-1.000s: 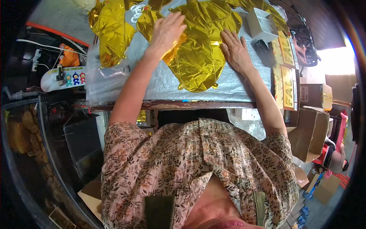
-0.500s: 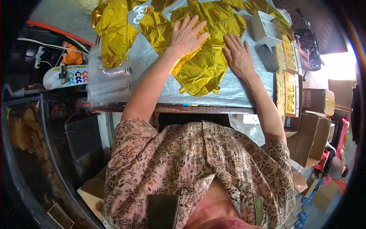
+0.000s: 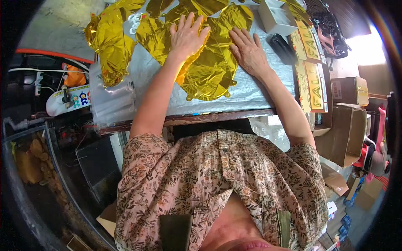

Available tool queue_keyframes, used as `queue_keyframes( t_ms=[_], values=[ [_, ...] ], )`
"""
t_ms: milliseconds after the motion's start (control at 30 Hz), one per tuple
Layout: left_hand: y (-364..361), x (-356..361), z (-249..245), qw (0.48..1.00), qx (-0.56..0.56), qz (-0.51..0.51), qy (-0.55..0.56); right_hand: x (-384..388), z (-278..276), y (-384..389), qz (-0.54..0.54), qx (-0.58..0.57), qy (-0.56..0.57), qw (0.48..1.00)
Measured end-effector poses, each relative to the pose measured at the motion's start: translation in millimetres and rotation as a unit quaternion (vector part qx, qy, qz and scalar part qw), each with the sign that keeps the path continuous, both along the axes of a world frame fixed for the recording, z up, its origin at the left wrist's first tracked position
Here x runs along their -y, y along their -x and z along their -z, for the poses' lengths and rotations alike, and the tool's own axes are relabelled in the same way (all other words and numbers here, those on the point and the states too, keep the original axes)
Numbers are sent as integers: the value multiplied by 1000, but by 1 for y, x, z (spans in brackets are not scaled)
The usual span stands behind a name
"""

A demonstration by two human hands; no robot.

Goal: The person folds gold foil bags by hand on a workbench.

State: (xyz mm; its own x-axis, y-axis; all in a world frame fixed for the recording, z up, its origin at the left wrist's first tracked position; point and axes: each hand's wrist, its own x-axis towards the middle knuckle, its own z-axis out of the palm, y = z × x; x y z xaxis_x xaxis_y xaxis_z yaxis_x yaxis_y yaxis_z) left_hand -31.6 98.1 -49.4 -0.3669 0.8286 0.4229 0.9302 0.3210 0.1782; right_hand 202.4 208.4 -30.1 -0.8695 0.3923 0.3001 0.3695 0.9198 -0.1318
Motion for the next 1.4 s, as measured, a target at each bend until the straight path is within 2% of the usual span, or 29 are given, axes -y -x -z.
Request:
queue_keyframes(
  t_ms=[233,633,733,800,833,867,933,967,1033,1167,1233,1267,1333,1400],
  values=[
    [-2,2,-5,998,31,47,20,1,-1,-1,-3,-4,9,1000],
    [-1,1,-1,999,16,34,23,-2,-2,1,-8,-19,0,1000],
    [-3,3,-5,999,21,35,26,-18,-17,13,-23,-44,22,999],
    [-4,4,-5,999,18,29,31,-48,-25,38,-2,-127,58,990],
    [-4,4,-6,999,17,31,33,-63,-26,53,-2,-148,6,989],
    [-4,5,-7,999,17,33,35,-79,-25,68,-2,-149,4,989],
    [-5,5,-7,999,15,30,34,-108,-22,100,50,-75,21,996],
    [-5,4,-7,999,15,27,35,-121,-20,116,48,-76,19,996],
    [-5,4,-7,999,11,27,28,-137,-15,142,144,10,-11,989],
    [-7,4,-8,999,13,30,16,-140,-8,167,189,-2,-64,980],
    [-6,5,-9,999,14,29,13,-148,-1,182,250,-6,7,968],
    [-7,5,-10,999,15,27,13,-157,3,187,246,-3,7,969],
    [-8,6,-10,999,19,25,14,-182,14,189,233,-2,167,958],
    [-8,6,-9,999,19,26,9,-187,14,190,234,-8,145,961]
  ],
)
